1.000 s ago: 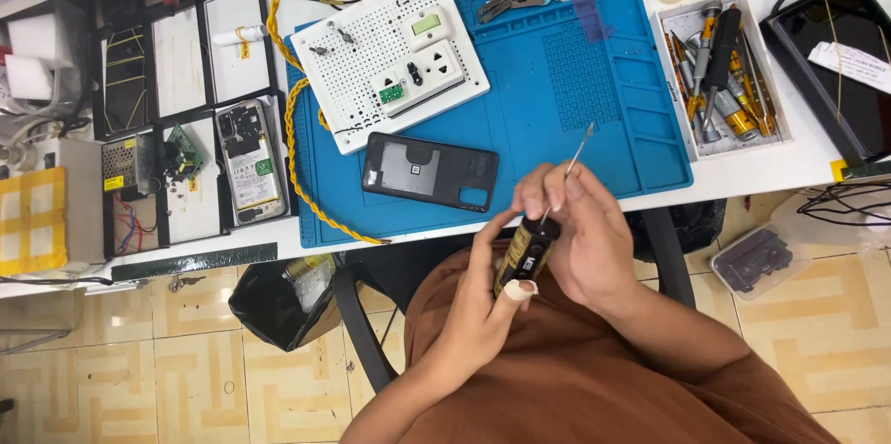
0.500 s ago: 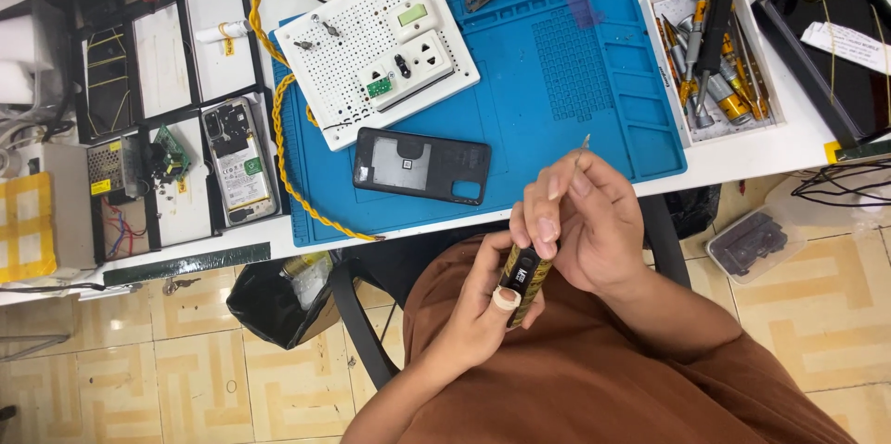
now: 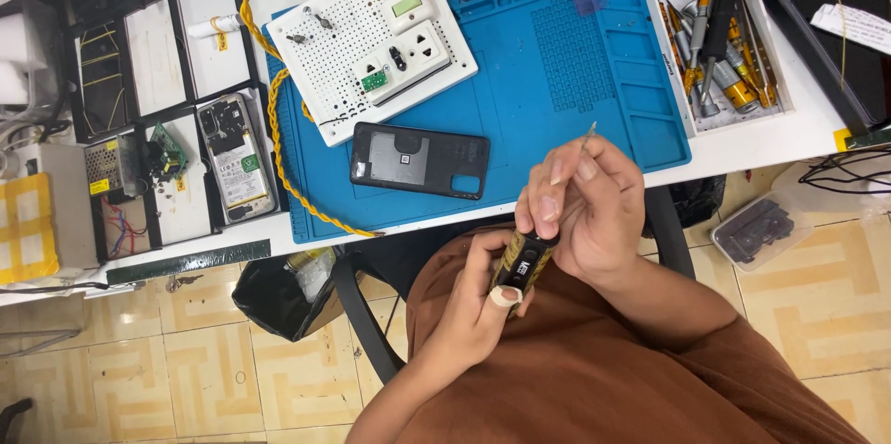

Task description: Repairing a smartphone by prying the back cover and manipulating internal components with a screwdriver

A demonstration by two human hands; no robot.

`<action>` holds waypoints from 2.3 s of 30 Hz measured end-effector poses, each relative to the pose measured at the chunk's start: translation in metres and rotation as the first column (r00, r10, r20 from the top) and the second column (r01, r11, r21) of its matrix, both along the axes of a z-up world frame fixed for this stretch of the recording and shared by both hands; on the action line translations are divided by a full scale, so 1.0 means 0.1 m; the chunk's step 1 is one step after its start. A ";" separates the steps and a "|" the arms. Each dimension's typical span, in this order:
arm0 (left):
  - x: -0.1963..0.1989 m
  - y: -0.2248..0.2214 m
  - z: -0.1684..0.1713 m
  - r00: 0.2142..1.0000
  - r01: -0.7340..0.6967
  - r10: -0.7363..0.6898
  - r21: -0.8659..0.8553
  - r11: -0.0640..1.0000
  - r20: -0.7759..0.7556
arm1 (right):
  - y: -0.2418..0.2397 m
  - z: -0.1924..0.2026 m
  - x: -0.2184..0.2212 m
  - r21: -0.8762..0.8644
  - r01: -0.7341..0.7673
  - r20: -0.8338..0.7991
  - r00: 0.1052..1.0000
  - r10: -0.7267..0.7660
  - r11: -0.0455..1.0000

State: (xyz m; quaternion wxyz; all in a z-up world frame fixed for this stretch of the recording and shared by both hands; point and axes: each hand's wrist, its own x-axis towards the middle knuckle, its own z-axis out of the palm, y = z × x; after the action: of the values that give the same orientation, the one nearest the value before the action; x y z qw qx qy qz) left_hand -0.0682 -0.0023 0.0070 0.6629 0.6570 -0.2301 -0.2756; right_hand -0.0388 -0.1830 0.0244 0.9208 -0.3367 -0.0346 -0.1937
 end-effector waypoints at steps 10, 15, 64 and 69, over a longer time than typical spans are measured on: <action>0.05 0.02 0.11 0.987 0.076 -0.089 -0.097 0.992 -0.137 | -0.02 0.01 0.03 0.033 0.062 -0.047 0.997 -0.060 0.998; 0.05 0.04 0.03 0.950 0.116 -0.159 -0.169 0.979 -0.270 | -0.06 0.02 0.01 0.012 0.023 0.028 0.999 -0.023 1.000; 0.05 0.82 -0.55 0.926 -0.372 0.374 -0.278 0.886 -0.045 | -0.14 -0.06 0.62 -0.954 -0.130 -0.179 0.970 0.167 -0.269; 0.07 0.78 -0.54 0.931 -0.357 0.364 -0.255 0.899 -0.023 | -0.21 -0.04 0.68 -0.942 -0.152 -0.230 0.941 0.247 -0.299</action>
State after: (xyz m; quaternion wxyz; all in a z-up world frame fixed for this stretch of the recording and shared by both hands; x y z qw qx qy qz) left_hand -0.0615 0.0762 -0.0466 0.7783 0.6010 -0.1463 -0.1081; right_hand 0.0290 -0.2037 0.0208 0.3107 -0.9131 -0.2575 0.0576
